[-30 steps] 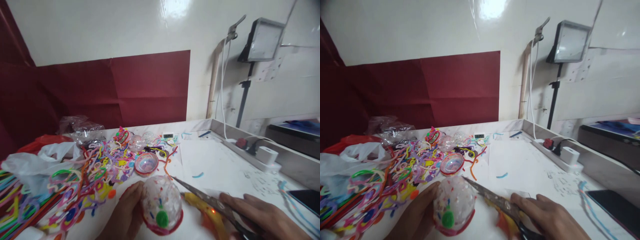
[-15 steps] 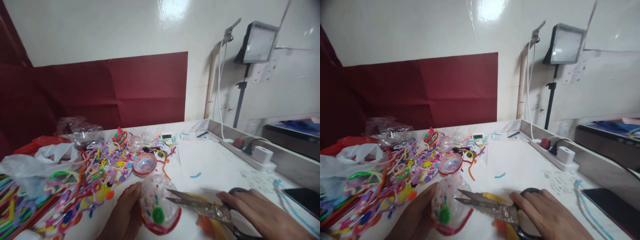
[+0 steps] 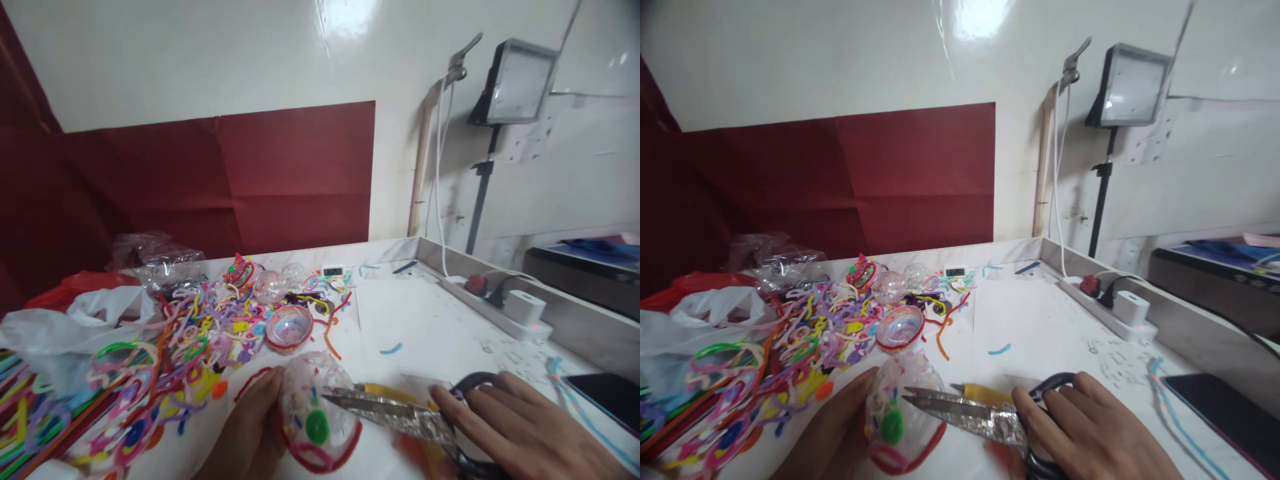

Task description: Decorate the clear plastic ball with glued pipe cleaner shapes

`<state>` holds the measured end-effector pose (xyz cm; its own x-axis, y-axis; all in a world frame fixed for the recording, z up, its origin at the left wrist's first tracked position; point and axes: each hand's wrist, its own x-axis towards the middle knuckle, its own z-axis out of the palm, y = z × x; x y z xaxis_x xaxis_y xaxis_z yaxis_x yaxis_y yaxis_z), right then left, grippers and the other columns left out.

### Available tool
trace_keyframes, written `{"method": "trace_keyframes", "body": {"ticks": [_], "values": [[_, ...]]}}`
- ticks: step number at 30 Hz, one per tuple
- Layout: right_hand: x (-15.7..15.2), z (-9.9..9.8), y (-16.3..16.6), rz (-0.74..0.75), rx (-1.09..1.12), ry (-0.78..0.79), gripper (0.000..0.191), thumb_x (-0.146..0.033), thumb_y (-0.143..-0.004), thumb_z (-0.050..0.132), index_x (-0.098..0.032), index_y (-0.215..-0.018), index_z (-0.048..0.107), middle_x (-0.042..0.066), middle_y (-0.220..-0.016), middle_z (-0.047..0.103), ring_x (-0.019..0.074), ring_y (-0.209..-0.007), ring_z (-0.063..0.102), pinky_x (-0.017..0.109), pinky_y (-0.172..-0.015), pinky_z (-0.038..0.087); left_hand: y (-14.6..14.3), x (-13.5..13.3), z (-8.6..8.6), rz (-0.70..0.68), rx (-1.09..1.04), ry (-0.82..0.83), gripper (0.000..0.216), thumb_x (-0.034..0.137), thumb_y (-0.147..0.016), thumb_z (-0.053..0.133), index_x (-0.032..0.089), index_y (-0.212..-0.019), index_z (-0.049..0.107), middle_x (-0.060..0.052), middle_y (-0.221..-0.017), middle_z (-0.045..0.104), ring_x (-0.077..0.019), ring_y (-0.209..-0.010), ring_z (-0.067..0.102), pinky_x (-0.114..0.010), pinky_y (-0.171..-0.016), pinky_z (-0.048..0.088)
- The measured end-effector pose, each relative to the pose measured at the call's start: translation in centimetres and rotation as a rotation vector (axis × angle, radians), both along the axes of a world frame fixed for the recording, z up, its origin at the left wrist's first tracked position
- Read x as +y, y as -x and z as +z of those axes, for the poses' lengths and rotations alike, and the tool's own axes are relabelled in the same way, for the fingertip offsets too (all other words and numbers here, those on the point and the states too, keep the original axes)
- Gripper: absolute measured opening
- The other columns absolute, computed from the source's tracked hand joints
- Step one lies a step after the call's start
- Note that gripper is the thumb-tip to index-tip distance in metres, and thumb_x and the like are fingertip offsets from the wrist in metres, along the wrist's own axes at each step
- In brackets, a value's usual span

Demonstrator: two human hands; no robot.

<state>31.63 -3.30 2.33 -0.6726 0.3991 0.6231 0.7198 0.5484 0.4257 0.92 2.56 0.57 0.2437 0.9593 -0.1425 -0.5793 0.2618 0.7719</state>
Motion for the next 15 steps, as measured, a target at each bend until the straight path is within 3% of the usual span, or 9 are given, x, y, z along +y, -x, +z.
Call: {"method": "trace_keyframes", "body": {"ticks": [8, 12, 15], "values": [[-0.1, -0.6, 0.2, 0.035, 0.070, 0.040, 0.037, -0.030, -0.103, 0.031, -0.008, -0.118, 0.055, 0.003, -0.075, 0.070, 0.0171, -0.058, 0.064, 0.039, -0.067, 0.037, -0.1, -0.2, -0.1, 0.017, 0.023, 0.015, 0.018, 0.029, -0.075, 0.077, 0.013, -0.083, 0.073, -0.008, -0.084, 0.073, -0.0266, -0.082, 0.069, -0.036, -0.075, 0.058], [-0.2, -1.3, 0.5, 0.064, 0.217, 0.207, 0.048, -0.044, -0.103, 0.022, -0.015, -0.134, 0.043, 0.001, -0.080, 0.073, 0.0164, -0.059, 0.066, 0.035, -0.064, 0.042, -0.1, -0.3, 0.6, -0.019, 0.029, 0.023, 0.022, 0.026, -0.077, 0.075, 0.011, -0.094, 0.074, -0.010, -0.093, 0.075, -0.0279, -0.088, 0.070, -0.036, -0.080, 0.057], [-0.3, -2.2, -0.6, 0.009, 0.283, 0.314, 0.047, -0.046, -0.101, 0.029, -0.020, -0.140, 0.035, 0.002, -0.089, 0.074, 0.0191, -0.066, 0.070, 0.038, -0.070, 0.046, 0.0, -0.4, 1.2, -0.009, 0.044, 0.067, 0.026, 0.023, -0.079, 0.073, 0.011, -0.102, 0.073, -0.011, -0.097, 0.076, -0.0289, -0.090, 0.071, -0.038, -0.083, 0.056]]}}
